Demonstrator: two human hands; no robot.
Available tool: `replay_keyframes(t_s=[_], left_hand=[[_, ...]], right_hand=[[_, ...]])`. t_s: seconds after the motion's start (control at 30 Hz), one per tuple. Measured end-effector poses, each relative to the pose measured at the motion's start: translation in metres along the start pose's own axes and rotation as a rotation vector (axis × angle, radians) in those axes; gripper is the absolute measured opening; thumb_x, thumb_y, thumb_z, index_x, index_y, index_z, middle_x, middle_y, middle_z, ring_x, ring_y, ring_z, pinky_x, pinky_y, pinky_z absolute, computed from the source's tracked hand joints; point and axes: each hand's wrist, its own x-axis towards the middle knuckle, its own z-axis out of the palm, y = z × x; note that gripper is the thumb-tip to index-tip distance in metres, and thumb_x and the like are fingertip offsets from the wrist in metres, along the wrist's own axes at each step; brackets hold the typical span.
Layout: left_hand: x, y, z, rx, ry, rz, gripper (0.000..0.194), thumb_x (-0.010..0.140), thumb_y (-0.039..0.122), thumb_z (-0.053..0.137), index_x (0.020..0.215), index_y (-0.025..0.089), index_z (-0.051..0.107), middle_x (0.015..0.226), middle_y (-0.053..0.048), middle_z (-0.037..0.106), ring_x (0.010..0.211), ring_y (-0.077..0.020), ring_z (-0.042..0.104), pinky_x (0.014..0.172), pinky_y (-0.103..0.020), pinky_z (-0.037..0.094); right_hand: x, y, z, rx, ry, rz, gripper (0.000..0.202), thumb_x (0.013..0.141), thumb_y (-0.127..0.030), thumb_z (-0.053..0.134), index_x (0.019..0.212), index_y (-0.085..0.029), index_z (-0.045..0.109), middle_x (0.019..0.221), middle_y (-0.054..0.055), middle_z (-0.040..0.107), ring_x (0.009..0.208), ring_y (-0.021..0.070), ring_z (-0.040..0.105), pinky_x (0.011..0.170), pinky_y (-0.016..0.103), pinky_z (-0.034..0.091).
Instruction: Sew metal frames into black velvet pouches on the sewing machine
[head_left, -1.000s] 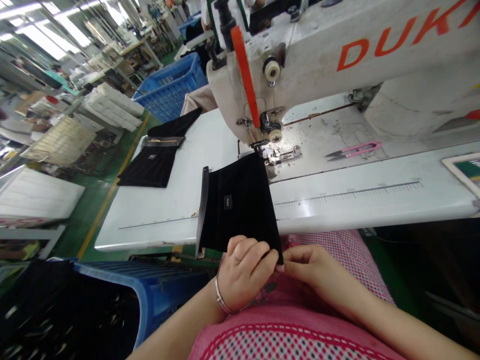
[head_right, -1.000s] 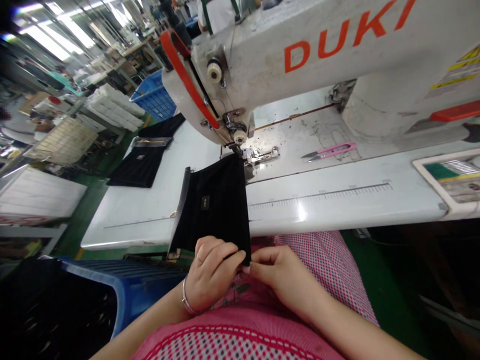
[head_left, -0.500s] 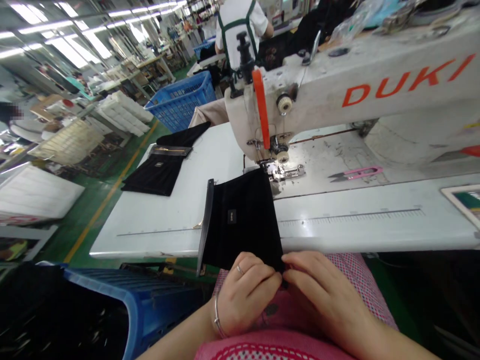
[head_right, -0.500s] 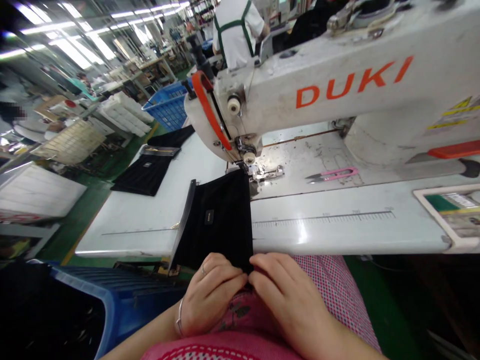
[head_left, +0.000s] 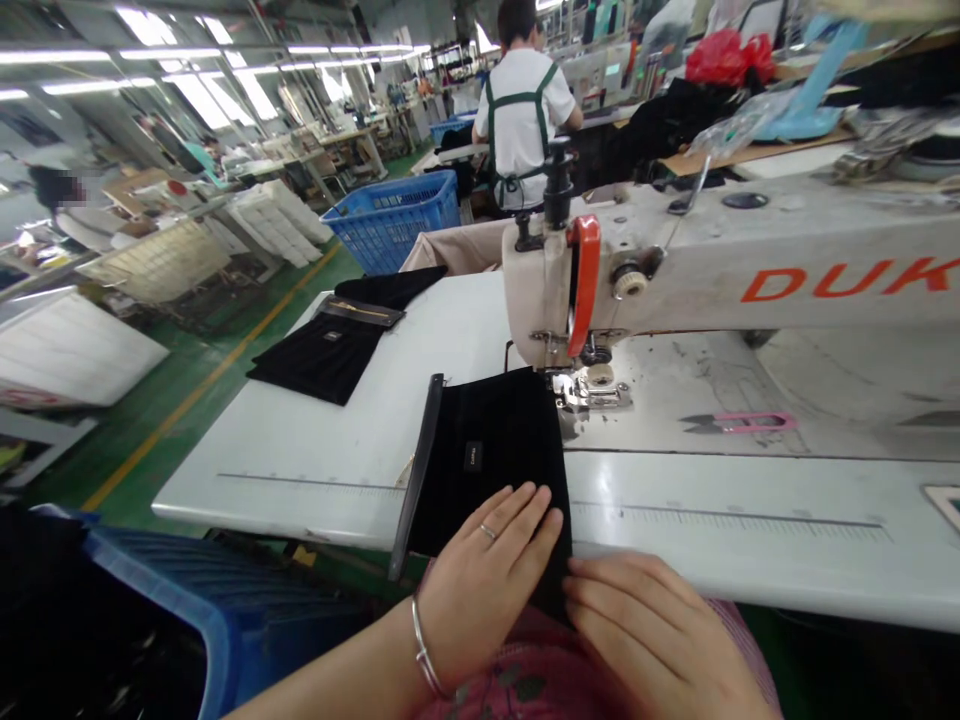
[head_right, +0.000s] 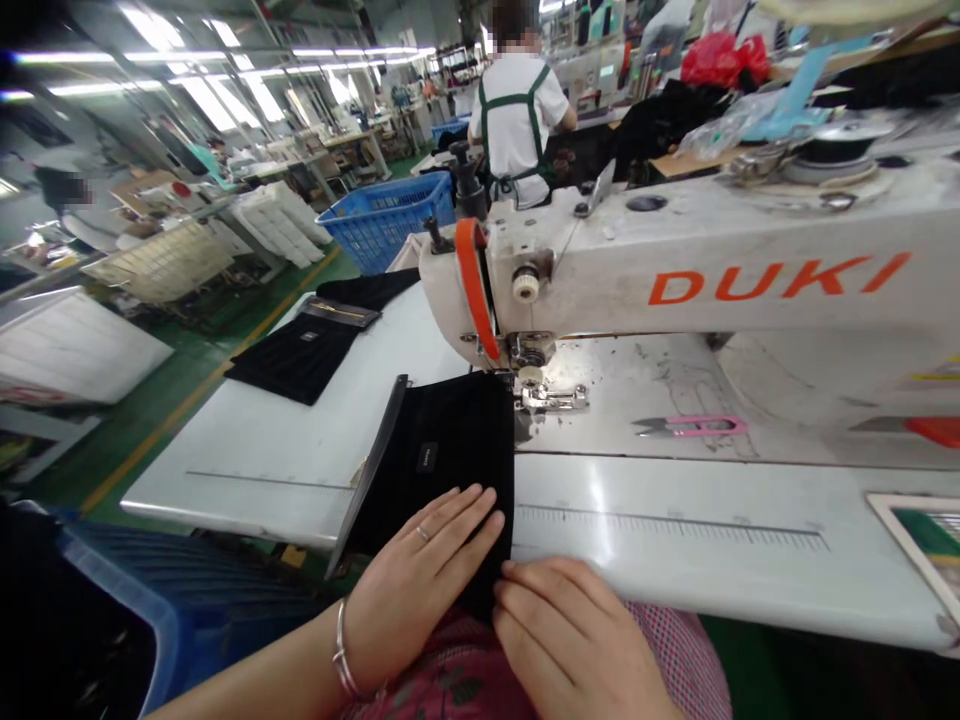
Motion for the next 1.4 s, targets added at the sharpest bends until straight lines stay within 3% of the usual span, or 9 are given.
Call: replay_keyframes(t_s=[0.13, 0.23, 0.37, 0.53, 0.77, 1.07, 1.4], left_hand=[[0.004, -0.008, -0.005, -0.198, 0.041, 0.055, 0.044, 0.091, 0.02, 0.044, 0.134, 0.01, 0.048, 0.142, -0.011, 0.047, 0.134, -0.026, 0.039, 0.114, -0.045, 0.035], [0.007, -0.01, -0.004, -0.355, 0.166, 0.085, 0.027, 0.089, 0.015, 0.051, 0.114, 0.012, 0.061, 0.122, -0.008, 0.063, 0.114, -0.0191, 0.054, 0.104, -0.037, 0.045], [0.016, -0.018, 0.0, -0.423, 0.246, 0.109, 0.016, 0.093, 0.013, 0.054, 0.107, 0.012, 0.062, 0.11, -0.003, 0.068, 0.103, -0.0147, 0.058, 0.091, -0.029, 0.05], [0.031, -0.035, -0.001, -0.438, 0.227, 0.15, 0.015, 0.096, 0.015, 0.05, 0.105, 0.012, 0.062, 0.106, -0.003, 0.07, 0.098, -0.0132, 0.06, 0.088, -0.028, 0.05], [0.05, -0.058, 0.002, -0.378, 0.218, 0.265, 0.021, 0.098, 0.014, 0.043, 0.106, 0.01, 0.061, 0.107, -0.005, 0.07, 0.097, -0.0141, 0.061, 0.086, -0.03, 0.05], [0.074, -0.088, 0.009, -0.366, 0.222, 0.332, 0.018, 0.094, 0.011, 0.048, 0.102, 0.01, 0.064, 0.107, -0.006, 0.07, 0.099, -0.0141, 0.063, 0.091, -0.029, 0.051], [0.099, -0.116, 0.021, -0.308, 0.246, 0.3, 0.022, 0.093, 0.01, 0.046, 0.102, 0.013, 0.065, 0.108, -0.005, 0.071, 0.103, -0.0163, 0.063, 0.094, -0.031, 0.05]], right_hand=[[0.007, 0.01, 0.0, -0.021, -0.08, 0.023, 0.024, 0.093, -0.014, 0.047, 0.101, -0.017, 0.069, 0.1, 0.004, 0.073, 0.098, 0.0169, 0.066, 0.087, 0.031, 0.055], [0.011, 0.018, 0.0, -0.045, -0.088, 0.023, 0.026, 0.095, -0.015, 0.045, 0.106, -0.019, 0.069, 0.104, 0.003, 0.072, 0.097, 0.0162, 0.066, 0.087, 0.03, 0.054], [0.017, 0.027, 0.001, -0.054, -0.071, 0.04, 0.025, 0.094, -0.015, 0.047, 0.106, -0.017, 0.068, 0.106, 0.003, 0.072, 0.099, 0.0177, 0.064, 0.086, 0.032, 0.053], [0.021, 0.037, 0.003, -0.018, -0.078, 0.061, 0.024, 0.09, -0.011, 0.052, 0.109, -0.011, 0.066, 0.109, 0.008, 0.07, 0.101, 0.02, 0.061, 0.085, 0.034, 0.053], [0.022, 0.053, 0.005, -0.016, -0.213, 0.117, 0.033, 0.091, -0.012, 0.05, 0.122, -0.013, 0.059, 0.12, 0.009, 0.064, 0.107, 0.0228, 0.058, 0.089, 0.04, 0.051], [0.046, 0.078, 0.003, -0.081, -0.293, 0.15, 0.028, 0.091, -0.015, 0.052, 0.117, -0.018, 0.06, 0.116, 0.006, 0.064, 0.1, 0.0228, 0.059, 0.086, 0.042, 0.052], [0.072, 0.112, 0.005, -0.191, -0.354, 0.131, 0.02, 0.092, -0.023, 0.051, 0.108, -0.019, 0.063, 0.102, 0.005, 0.065, 0.088, 0.0229, 0.06, 0.077, 0.04, 0.051]])
